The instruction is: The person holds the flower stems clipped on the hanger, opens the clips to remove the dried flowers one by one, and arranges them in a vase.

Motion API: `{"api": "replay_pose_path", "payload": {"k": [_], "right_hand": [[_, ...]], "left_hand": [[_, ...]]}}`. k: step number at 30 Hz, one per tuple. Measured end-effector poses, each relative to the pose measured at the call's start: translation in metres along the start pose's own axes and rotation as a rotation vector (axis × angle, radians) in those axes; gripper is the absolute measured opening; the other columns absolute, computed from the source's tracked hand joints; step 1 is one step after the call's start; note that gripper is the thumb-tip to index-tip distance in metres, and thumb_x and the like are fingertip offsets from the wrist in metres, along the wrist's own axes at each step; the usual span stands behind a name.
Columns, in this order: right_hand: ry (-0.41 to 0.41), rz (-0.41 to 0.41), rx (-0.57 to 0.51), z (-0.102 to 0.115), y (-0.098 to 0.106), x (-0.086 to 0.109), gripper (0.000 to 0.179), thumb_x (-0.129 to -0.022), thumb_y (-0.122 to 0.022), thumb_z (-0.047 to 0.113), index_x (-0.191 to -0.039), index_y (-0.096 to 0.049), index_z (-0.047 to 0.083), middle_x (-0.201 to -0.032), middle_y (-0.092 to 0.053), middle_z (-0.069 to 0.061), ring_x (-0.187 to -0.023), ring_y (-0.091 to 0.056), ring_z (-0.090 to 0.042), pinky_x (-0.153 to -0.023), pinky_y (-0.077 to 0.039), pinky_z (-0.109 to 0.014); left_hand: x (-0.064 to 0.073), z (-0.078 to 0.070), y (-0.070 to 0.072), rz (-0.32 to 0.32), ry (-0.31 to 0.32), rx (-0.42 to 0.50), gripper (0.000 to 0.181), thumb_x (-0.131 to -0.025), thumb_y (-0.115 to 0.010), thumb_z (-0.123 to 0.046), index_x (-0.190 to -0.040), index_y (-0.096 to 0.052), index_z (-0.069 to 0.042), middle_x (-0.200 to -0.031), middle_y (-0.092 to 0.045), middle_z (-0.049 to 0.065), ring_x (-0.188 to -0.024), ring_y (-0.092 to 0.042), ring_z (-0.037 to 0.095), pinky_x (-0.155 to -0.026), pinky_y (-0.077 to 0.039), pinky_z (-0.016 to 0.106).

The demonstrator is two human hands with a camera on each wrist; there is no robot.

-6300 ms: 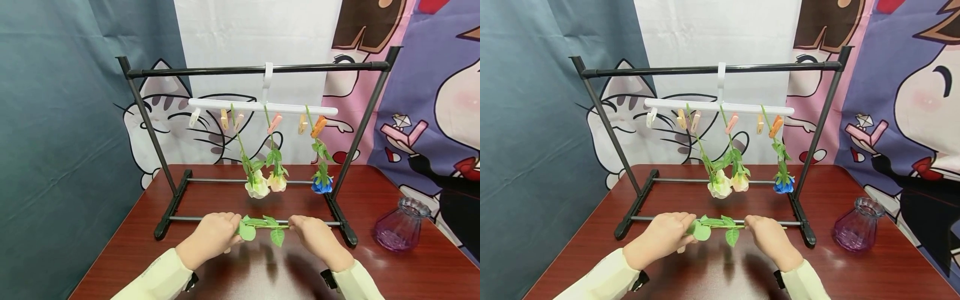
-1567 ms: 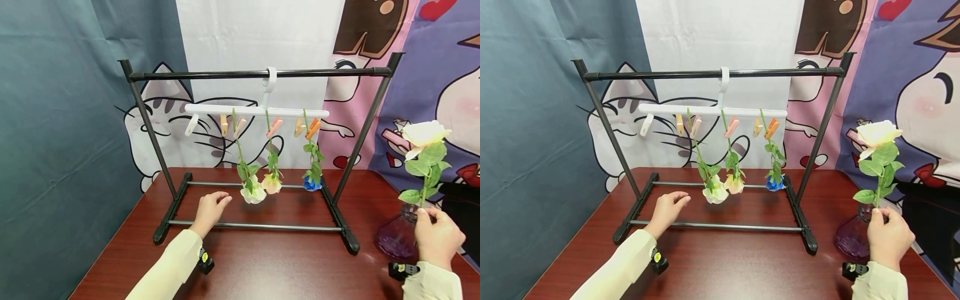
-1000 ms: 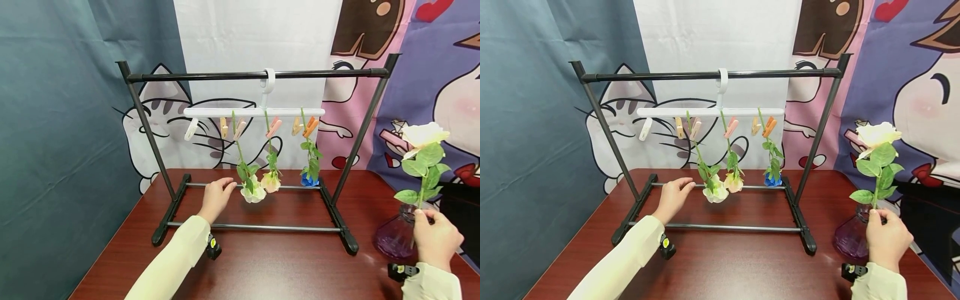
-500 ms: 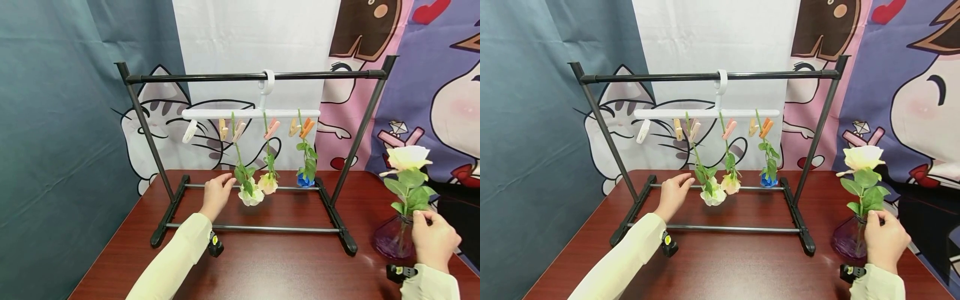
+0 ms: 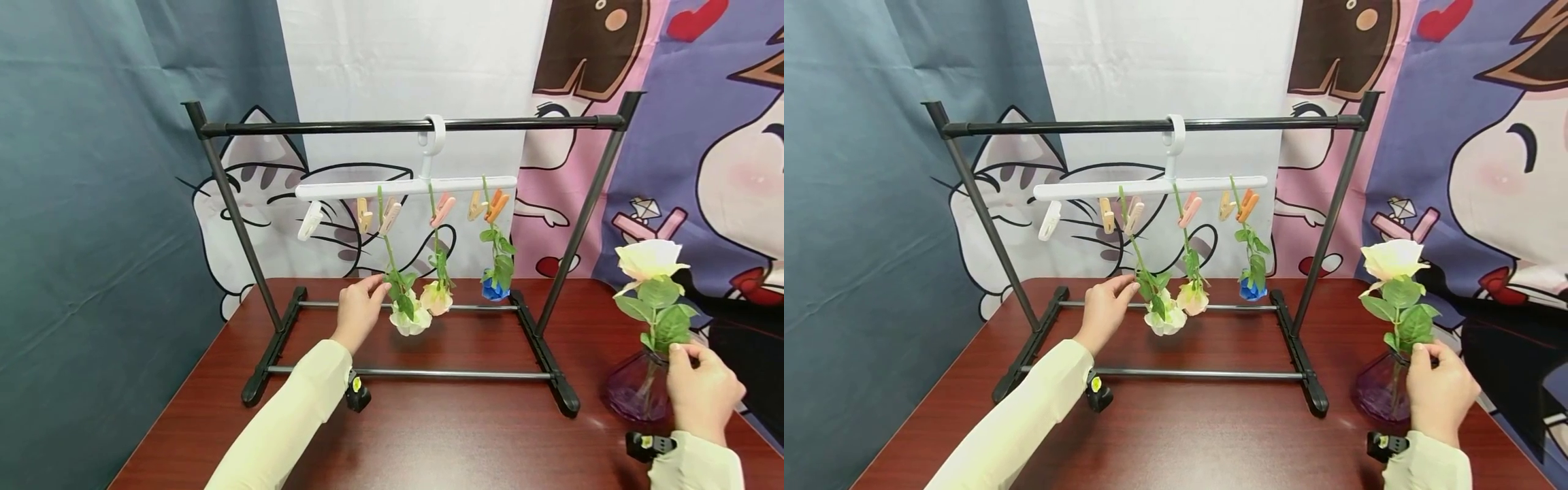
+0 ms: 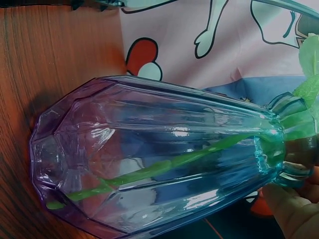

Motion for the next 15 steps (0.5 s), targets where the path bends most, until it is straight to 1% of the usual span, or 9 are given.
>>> {"api": "replay_pose_path", "payload": {"k": [2, 4, 8, 11, 13, 15], "right_hand": [[0.011, -0.009, -0.001, 0.002, 0.001, 0.0, 0.031, -0.089, -0.047, 0.015, -0.095, -0.061, -0.012, -0.11, -0.056, -0.033, -0.092, -0.049, -0.053, -0.086, -0.025, -0.058], [0.018, -0.016, -0.007, 0.003, 0.001, 0.0, 0.031, -0.089, -0.048, 0.015, -0.095, -0.062, -0.012, -0.11, -0.056, -0.032, -0.092, -0.049, -0.052, -0.085, -0.025, -0.058], [0.023, -0.018, -0.014, 0.006, 0.001, 0.001, 0.03, -0.088, -0.048, 0.015, -0.094, -0.062, -0.011, -0.111, -0.056, -0.031, -0.093, -0.05, -0.052, -0.084, -0.026, -0.057], [0.026, -0.016, -0.014, 0.006, 0.001, 0.002, 0.029, -0.088, -0.049, 0.014, -0.094, -0.062, -0.011, -0.109, -0.057, -0.032, -0.091, -0.05, -0.052, -0.084, -0.026, -0.057], [0.028, -0.015, -0.01, 0.005, 0.001, 0.002, 0.029, -0.088, -0.048, 0.014, -0.094, -0.062, -0.011, -0.108, -0.057, -0.032, -0.091, -0.05, -0.052, -0.082, -0.027, -0.056], [0.032, -0.018, -0.003, 0.003, 0.002, 0.002, 0.029, -0.088, -0.048, 0.014, -0.093, -0.062, -0.011, -0.108, -0.057, -0.032, -0.09, -0.05, -0.052, -0.081, -0.027, -0.056]], "left_hand": [[-0.002, -0.002, -0.001, 0.003, 0.004, -0.002, 0.026, -0.087, -0.064, -0.028, -0.107, -0.071, -0.011, -0.097, -0.071, 0.005, -0.081, -0.067, 0.021, -0.074, -0.051, 0.037], [-0.003, -0.002, -0.001, 0.001, 0.009, 0.006, 0.027, -0.088, -0.064, -0.028, -0.108, -0.07, -0.011, -0.098, -0.071, 0.005, -0.082, -0.067, 0.02, -0.074, -0.051, 0.036], [-0.007, -0.003, 0.001, -0.037, -0.004, 0.026, 0.028, -0.087, -0.065, -0.027, -0.108, -0.07, -0.009, -0.097, -0.071, 0.005, -0.085, -0.067, 0.022, -0.074, -0.051, 0.037], [-0.009, -0.006, 0.003, -0.074, -0.029, 0.037, 0.028, -0.086, -0.066, -0.026, -0.107, -0.07, -0.008, -0.094, -0.072, 0.006, -0.086, -0.067, 0.023, -0.075, -0.051, 0.038], [-0.011, -0.008, 0.002, -0.083, -0.035, 0.048, 0.028, -0.085, -0.067, -0.026, -0.106, -0.071, -0.008, -0.095, -0.072, 0.006, -0.088, -0.067, 0.024, -0.077, -0.051, 0.038], [-0.012, -0.01, 0.001, -0.078, -0.032, 0.056, 0.029, -0.085, -0.067, -0.028, -0.106, -0.071, -0.008, -0.095, -0.071, 0.006, -0.089, -0.067, 0.023, -0.077, -0.051, 0.037]]}}
Point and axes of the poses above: each hand's wrist, its own x-axis away from the middle knuckle, its own y-axis out of the back of the hand, z = x × y, the point moved 5 cm from there along -x, towards the middle knuckle
